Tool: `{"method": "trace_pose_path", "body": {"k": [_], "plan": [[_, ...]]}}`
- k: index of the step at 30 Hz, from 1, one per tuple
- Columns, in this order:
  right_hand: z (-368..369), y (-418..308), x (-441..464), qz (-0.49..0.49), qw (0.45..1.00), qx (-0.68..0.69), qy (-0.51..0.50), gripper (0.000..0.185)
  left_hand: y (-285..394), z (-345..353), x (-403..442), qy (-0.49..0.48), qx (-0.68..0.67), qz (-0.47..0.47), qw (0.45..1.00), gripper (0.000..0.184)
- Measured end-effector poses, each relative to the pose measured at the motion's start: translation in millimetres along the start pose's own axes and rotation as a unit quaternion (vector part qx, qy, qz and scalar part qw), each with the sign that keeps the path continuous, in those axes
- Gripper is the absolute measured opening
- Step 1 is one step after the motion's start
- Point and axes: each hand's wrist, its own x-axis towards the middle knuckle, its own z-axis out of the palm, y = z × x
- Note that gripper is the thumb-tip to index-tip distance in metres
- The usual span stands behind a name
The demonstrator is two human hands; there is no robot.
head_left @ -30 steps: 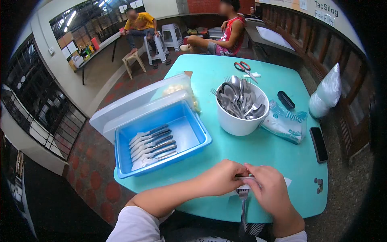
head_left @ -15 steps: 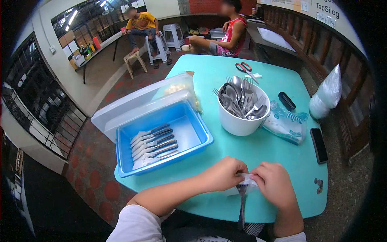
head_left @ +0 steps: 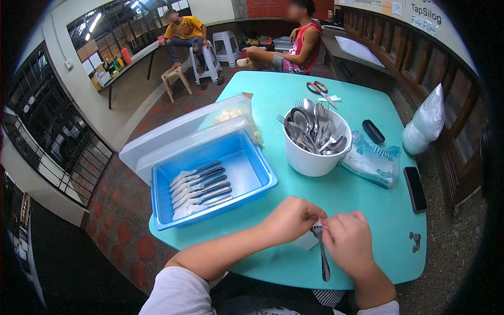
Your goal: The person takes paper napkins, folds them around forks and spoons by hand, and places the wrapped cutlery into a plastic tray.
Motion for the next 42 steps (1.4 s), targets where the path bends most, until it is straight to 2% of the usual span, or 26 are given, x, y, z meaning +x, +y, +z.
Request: {"method": "trace_pose_path", "body": {"k": [9,16,19,20,23,26,27,31,35,42], "plan": [[-7,-10,-8,0.012,0.998,0.059,-0.001,0.016,0,-4,1,0.086,-0.002,0.022,0.996,0.019],[-11,-15,-12,-0.043,0.984,0.172,0.001,0.015,-6,-23,6,0.148,0.061,0.046,0.986,0.018],[-24,-10,-12,-0.005,0.968,0.251,0.017,0.014,-6,-29,4,0.162,-0.011,0.031,0.986,0.018],[-28,-4,-9,0.023,0.964,0.261,0.038,0.013,-9,-30,4,0.167,0.012,0.036,0.985,0.018],[-25,19,1,0.072,0.951,0.278,0.116,0.017,-8,-30,5,0.152,-0.008,0.058,0.987,0.018],[-12,29,11,0.105,0.925,0.347,0.117,0.024,2,-25,2,0.119,-0.008,0.056,0.991,0.018],[-5,33,10,0.084,0.929,0.350,0.082,0.029,-1,-22,2,0.102,-0.015,0.083,0.991,0.019],[-1,35,9,0.091,0.913,0.397,0.015,0.026,9,-19,-3,0.064,-0.008,0.102,0.993,0.021],[-5,37,10,0.099,0.913,0.396,0.016,0.020,7,-12,-3,0.058,-0.033,0.145,0.987,0.019],[-6,39,8,0.089,0.915,0.394,0.010,0.019,13,-13,-6,0.023,-0.016,0.162,0.986,0.022]]}}
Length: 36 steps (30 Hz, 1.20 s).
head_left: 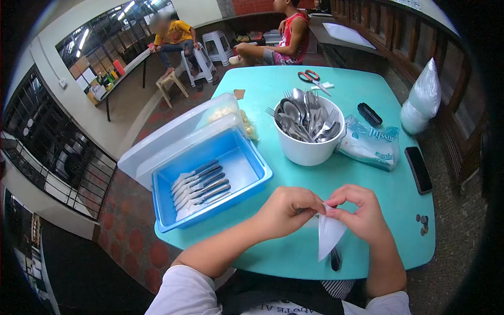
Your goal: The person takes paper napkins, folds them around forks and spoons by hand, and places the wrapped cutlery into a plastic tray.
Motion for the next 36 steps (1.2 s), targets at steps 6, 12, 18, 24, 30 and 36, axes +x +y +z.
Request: {"method": "trace_pose_path", "body": {"k": [6,12,18,24,30,36], "plan": [[-5,-4,0,-0.003,0.999,-0.024,-0.036,0.016,-5,4,-1,-0.017,-0.001,0.007,1.000,0.023],[-6,-5,-1,0.016,0.993,-0.066,-0.092,0.016,-4,4,0,-0.038,-0.027,0.004,0.999,0.021],[-8,-2,-3,-0.036,0.974,-0.157,-0.161,0.021,-4,6,-1,-0.045,-0.056,-0.031,0.997,0.019],[-3,-3,-5,-0.023,0.975,-0.174,-0.135,0.024,-8,11,-3,-0.031,-0.137,-0.113,0.984,0.016],[-5,14,-3,0.011,0.968,-0.105,-0.226,0.027,-10,10,0,-0.088,-0.191,-0.169,0.963,0.009],[3,19,-2,0.041,0.936,-0.044,-0.346,0.035,-25,-1,3,-0.145,-0.146,-0.123,0.971,0.015]]}}
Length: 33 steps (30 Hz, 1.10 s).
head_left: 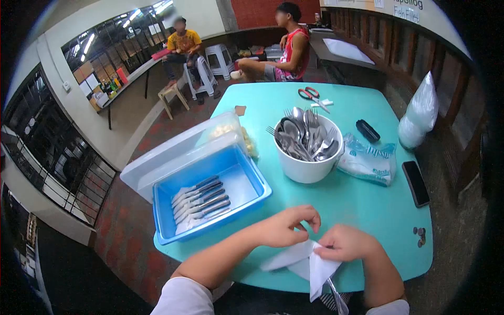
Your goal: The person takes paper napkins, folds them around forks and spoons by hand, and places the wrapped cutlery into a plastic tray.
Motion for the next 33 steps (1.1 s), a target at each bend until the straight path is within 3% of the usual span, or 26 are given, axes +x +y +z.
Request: {"method": "trace_pose_path", "body": {"k": [3,6,23,33], "plan": [[7,2,4,-0.002,0.999,0.003,-0.038,0.036,15,4,-4,-0.110,0.134,-0.109,0.979,0.024],[14,2,5,0.003,0.998,0.030,-0.055,0.035,17,7,-3,-0.144,0.181,-0.120,0.966,0.026],[0,7,1,0.058,0.993,0.019,-0.101,0.038,0,16,-4,-0.153,0.153,-0.053,0.975,0.024],[-4,10,-5,0.022,0.991,0.073,-0.106,0.039,-2,13,2,-0.187,0.079,-0.024,0.979,0.021]]}}
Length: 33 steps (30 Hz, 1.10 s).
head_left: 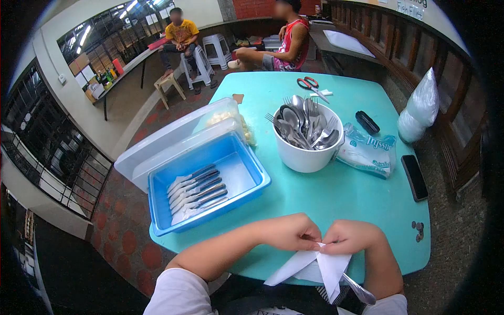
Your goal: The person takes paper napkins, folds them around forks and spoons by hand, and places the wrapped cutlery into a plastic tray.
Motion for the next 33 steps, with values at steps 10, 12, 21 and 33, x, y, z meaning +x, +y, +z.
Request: {"method": "trace_pose_path", "body": {"k": [10,12,21,33], "plan": [[-12,2,-13,0.084,0.993,0.081,0.000,0.031,-14,-1,2,0.041,-0.091,-0.022,0.995,0.017],[-14,1,-16,0.116,0.986,0.121,0.018,0.028,-19,-3,3,0.049,-0.100,-0.034,0.993,0.016],[-62,68,-71,0.174,0.927,0.174,0.282,0.023,-15,-32,-11,0.216,-0.075,-0.098,0.969,0.019],[41,-60,27,-0.143,0.755,-0.382,0.514,0.022,-35,-27,5,0.444,-0.149,-0.085,0.879,0.025]]}}
